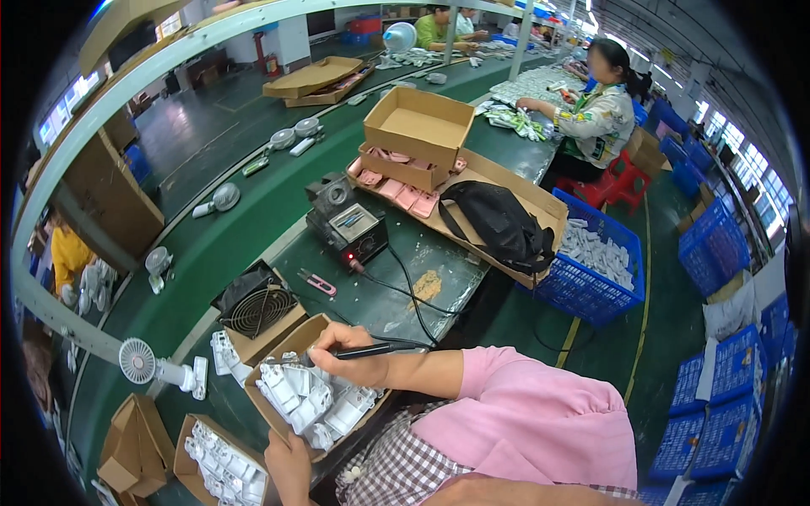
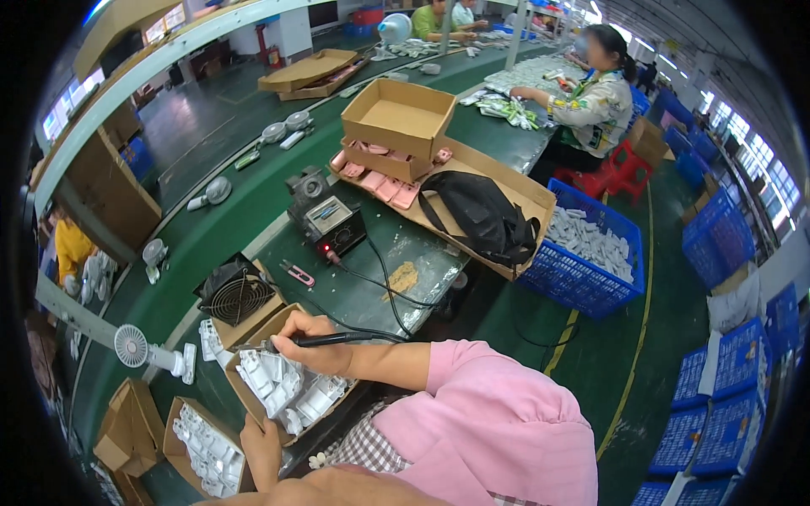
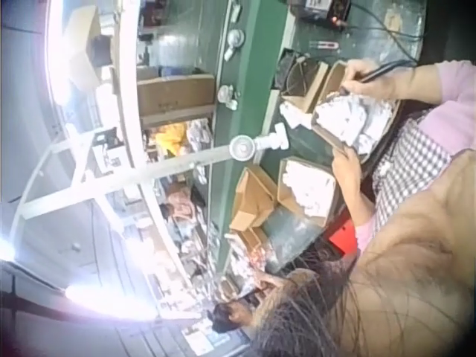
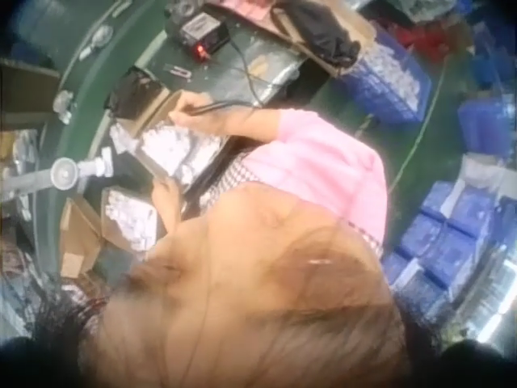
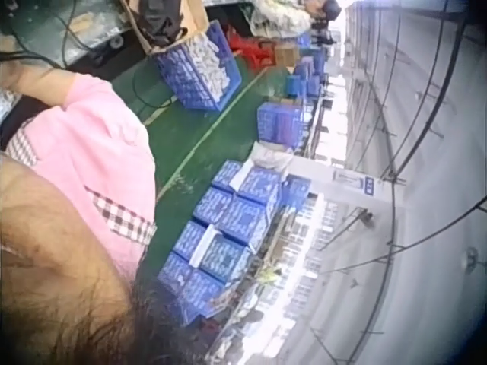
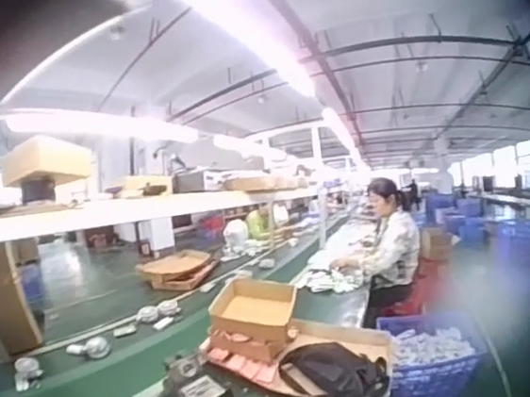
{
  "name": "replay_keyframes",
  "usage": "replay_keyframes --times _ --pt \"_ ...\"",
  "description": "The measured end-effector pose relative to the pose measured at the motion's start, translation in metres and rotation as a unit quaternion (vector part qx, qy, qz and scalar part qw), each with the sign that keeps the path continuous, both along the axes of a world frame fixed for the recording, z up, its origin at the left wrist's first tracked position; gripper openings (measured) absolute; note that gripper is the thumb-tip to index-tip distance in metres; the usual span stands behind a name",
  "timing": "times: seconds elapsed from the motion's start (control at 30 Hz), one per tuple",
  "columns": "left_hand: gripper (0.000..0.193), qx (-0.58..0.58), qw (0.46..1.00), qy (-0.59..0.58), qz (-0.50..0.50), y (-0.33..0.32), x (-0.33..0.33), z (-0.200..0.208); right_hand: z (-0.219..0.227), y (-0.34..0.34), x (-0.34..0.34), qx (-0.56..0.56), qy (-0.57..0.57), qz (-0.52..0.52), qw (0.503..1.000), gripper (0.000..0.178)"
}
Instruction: The person solders components on a white plastic housing using a soldering iron, places it into a cardboard box, and picks up another housing from a different box. They repeat the soldering on the new housing and then move a stack of housings from one box to another by hand.
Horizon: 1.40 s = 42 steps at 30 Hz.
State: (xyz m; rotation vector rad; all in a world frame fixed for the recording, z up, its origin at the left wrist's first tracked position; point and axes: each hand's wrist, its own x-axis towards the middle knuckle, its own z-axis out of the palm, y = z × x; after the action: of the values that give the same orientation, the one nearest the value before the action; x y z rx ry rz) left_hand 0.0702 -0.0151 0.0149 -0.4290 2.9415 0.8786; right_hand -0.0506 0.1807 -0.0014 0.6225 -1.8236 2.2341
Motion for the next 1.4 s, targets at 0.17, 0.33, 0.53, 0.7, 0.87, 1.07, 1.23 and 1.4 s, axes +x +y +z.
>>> replay_keyframes --times 0.17,0.33,0.53,0.7,0.87,1.07,1.23,1.4 --pt "0.026 0.054 0.998 0.024 -0.031 -0.010 -0.010 -0.006 -0.005 0.000 -0.005 -0.005 -0.010 0.030 0.999 0.011" --pt "0.025 0.121 0.992 0.040 -0.010 -0.017 -0.011 -0.013 0.000 0.003 -0.011 -0.026 -0.002 0.014 1.000 0.013" --pt "0.031 0.187 0.982 0.030 0.031 -0.049 0.021 0.017 0.010 0.041 -0.005 -0.174 -0.004 -0.047 0.984 0.011" --pt "0.030 0.290 0.953 0.043 0.078 -0.060 0.023 0.109 0.003 0.079 -0.007 -0.206 -0.004 -0.123 0.971 0.012" --pt "0.032 0.236 0.959 0.118 0.101 -0.118 -0.028 0.161 0.006 0.106 -0.016 -0.182 -0.023 -0.182 0.966 0.016" --pt "0.024 0.196 0.957 0.131 0.171 -0.149 -0.116 0.204 0.019 0.141 -0.023 -0.218 0.028 -0.163 0.962 0.015" --pt "0.023 0.223 0.959 0.044 0.167 -0.185 -0.204 0.178 0.019 0.171 -0.016 -0.172 0.021 -0.192 0.966 0.016" --pt "0.015 0.238 0.955 0.077 0.161 -0.173 -0.275 0.135 0.011 0.183 -0.019 -0.166 -0.003 -0.236 0.957 0.014"
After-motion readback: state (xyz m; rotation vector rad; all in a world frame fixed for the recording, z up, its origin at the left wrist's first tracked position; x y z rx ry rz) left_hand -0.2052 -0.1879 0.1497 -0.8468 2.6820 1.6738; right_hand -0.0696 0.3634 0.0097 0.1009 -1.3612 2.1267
